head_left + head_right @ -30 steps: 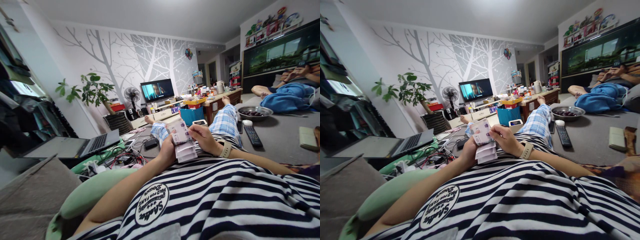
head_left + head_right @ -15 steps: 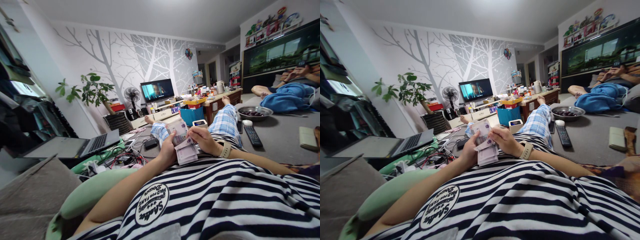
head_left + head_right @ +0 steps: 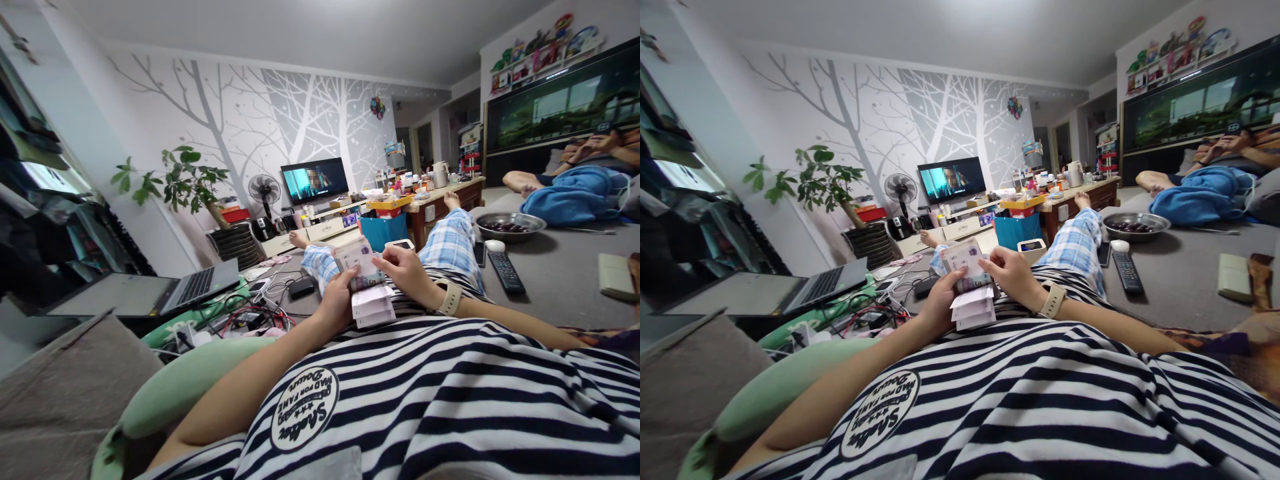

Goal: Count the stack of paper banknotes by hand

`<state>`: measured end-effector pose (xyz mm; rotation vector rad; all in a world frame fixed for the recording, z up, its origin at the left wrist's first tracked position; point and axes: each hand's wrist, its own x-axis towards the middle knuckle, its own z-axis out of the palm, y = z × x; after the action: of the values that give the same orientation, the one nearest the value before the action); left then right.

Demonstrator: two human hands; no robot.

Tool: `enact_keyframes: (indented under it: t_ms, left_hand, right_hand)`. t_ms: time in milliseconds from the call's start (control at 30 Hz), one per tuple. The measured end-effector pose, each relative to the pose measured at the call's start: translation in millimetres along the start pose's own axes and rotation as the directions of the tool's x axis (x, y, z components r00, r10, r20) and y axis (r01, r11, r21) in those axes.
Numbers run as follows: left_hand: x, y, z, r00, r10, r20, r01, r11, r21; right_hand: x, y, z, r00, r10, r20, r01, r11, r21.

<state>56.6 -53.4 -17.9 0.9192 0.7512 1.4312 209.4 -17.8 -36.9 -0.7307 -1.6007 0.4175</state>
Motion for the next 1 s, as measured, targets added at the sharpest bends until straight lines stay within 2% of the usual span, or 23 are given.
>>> enact_keyframes:
  t_ms: [367,633,1000]
  left_hand:
    - [6,-2,1.4,0.999,-0.017,0.047,0.023,0.992,-0.127]
    - [-1,3,8.7,0.999,-0.033,0.006,0.033,0.994,-0.108]
    - [9,-3,-0.8,0.998,-0.002,0.066,0.007,0.996,-0.088]
  right_hand:
    - [0,-1,-1,0.999,-0.045,-0.021,0.044,0.998,-0.038]
    - [-5,-5,-2,0.987,-0.158,0.005,0.157,0.986,0.064]
    - [-5,-4,-2,0.993,-0.122,-0.006,0.122,0.988,0.094]
